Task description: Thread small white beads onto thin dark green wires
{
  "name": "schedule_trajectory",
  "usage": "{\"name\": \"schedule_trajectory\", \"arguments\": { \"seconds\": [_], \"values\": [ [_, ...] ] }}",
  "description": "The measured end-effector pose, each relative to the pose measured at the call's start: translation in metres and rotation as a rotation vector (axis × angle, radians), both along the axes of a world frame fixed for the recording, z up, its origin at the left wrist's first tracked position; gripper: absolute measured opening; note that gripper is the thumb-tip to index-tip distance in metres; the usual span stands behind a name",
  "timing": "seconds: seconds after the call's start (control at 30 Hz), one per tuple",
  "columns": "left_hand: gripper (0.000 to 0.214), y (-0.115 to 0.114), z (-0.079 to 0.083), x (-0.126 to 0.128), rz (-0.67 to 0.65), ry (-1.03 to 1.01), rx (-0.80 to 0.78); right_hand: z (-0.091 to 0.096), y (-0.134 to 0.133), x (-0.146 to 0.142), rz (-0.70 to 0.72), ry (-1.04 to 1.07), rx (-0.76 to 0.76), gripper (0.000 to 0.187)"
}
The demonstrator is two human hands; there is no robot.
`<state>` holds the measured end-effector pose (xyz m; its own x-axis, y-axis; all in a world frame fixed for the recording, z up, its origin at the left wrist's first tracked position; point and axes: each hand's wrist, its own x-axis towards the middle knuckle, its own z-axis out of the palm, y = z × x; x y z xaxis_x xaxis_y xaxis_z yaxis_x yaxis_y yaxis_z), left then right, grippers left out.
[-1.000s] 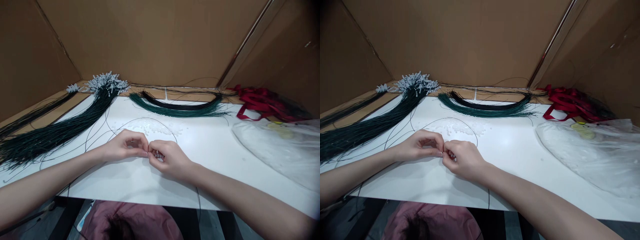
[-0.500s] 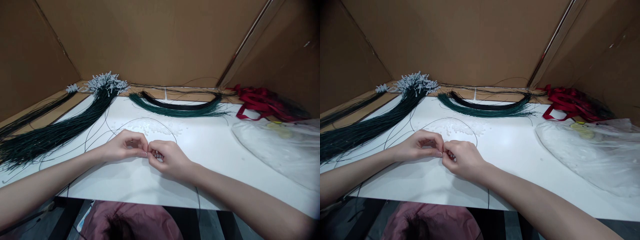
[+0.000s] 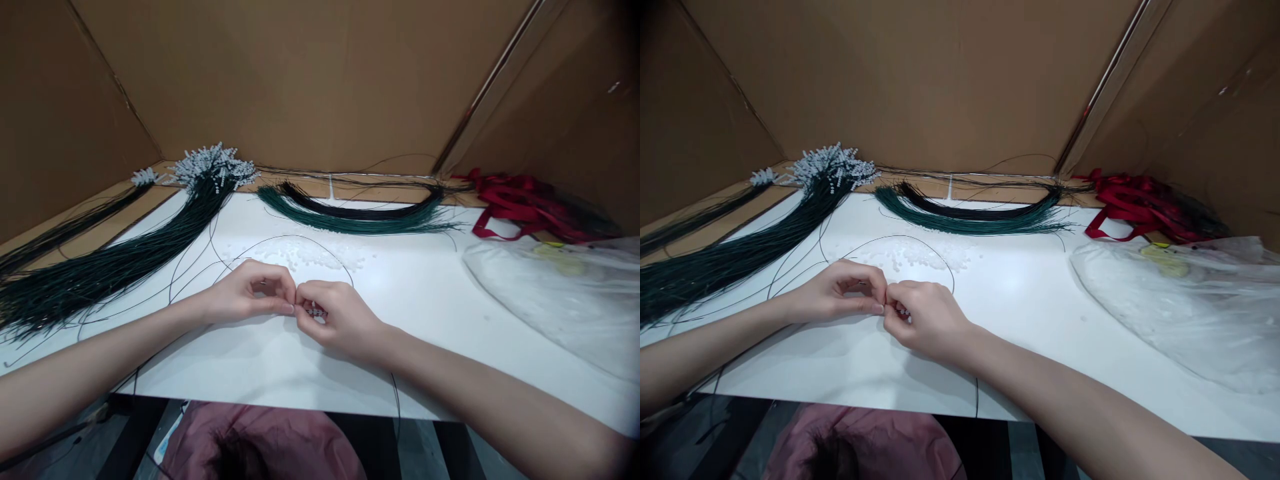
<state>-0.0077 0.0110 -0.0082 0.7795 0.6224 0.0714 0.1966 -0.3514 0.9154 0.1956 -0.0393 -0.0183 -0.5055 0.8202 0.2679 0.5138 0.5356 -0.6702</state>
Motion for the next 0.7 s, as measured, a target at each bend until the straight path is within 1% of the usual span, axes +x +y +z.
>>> {"name": "schedule_trajectory", "arguments": {
  "seconds": [0.7],
  "values": [
    [0.011,0.0002,-0.0009,0.0003,-0.006,0.002,0.013,0.0019,0.0011,0.0003,0.024,-0.050,-0.023,0.009]
  ]
}}
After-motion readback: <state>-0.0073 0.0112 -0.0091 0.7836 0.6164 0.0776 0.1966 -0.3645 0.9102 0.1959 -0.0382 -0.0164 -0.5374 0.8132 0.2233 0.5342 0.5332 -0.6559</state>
